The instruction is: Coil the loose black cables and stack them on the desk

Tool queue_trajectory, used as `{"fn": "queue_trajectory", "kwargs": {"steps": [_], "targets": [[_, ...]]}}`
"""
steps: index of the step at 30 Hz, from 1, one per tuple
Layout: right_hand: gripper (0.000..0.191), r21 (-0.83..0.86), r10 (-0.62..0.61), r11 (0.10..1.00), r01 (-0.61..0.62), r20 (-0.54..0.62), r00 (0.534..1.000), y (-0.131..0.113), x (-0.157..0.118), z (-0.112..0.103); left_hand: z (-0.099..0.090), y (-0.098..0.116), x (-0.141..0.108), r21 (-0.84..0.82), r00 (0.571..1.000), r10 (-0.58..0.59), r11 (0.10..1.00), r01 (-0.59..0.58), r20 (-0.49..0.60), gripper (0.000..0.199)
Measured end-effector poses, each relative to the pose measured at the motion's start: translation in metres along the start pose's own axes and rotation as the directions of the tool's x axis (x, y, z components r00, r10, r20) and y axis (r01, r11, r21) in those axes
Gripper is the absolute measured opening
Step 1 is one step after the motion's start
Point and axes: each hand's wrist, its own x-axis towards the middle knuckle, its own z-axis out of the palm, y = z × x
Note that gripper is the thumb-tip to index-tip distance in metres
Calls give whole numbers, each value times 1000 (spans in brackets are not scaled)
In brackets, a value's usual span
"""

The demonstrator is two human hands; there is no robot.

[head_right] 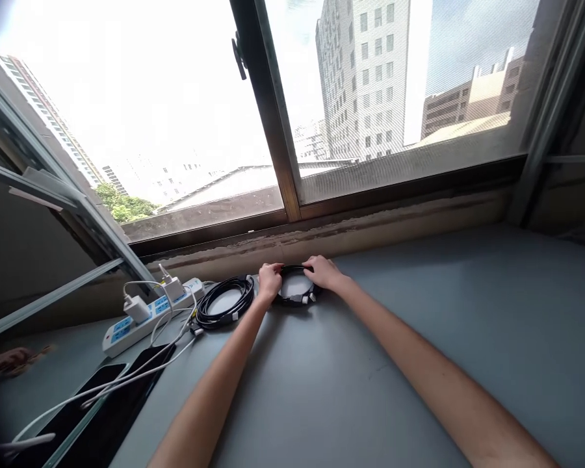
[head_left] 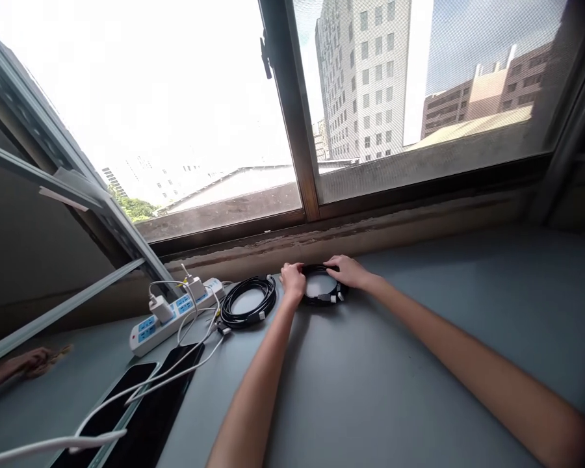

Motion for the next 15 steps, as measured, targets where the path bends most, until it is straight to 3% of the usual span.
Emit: {"fn": "queue_trajectory", "kwargs": {"steps": [7, 15], "targets": [[15, 67, 9, 998, -6, -46, 999, 0, -2, 8, -5, 9, -7, 117, 996, 58, 991, -66, 68, 41], [13, 300, 45, 954, 13, -188, 981, 14, -3, 23, -4, 8, -11, 124, 997, 70, 989, -75, 43, 39]]}}
